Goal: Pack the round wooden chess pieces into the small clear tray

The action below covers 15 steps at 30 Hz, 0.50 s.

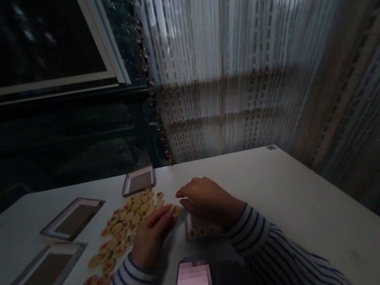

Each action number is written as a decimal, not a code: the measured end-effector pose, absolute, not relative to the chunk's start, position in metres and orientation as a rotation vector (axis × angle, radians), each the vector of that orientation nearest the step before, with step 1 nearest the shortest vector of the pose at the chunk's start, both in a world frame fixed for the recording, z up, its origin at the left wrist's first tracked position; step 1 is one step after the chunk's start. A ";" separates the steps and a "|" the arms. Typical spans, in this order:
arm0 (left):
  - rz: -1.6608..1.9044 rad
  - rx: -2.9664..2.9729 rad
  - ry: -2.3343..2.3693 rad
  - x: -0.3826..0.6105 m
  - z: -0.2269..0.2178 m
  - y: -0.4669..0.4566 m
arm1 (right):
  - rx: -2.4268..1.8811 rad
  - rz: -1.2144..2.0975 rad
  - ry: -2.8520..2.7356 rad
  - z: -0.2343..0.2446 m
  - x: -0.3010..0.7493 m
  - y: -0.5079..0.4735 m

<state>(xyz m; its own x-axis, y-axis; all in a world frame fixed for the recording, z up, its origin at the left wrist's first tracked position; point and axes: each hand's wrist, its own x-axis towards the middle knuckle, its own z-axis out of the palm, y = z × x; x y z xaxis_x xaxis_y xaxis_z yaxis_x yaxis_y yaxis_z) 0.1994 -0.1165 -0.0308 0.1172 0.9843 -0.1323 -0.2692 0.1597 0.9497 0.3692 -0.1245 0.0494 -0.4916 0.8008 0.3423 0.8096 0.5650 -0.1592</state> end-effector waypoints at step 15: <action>1.195 0.863 0.999 0.208 -0.038 -0.121 | -1.224 0.013 -2.690 0.037 0.362 -0.123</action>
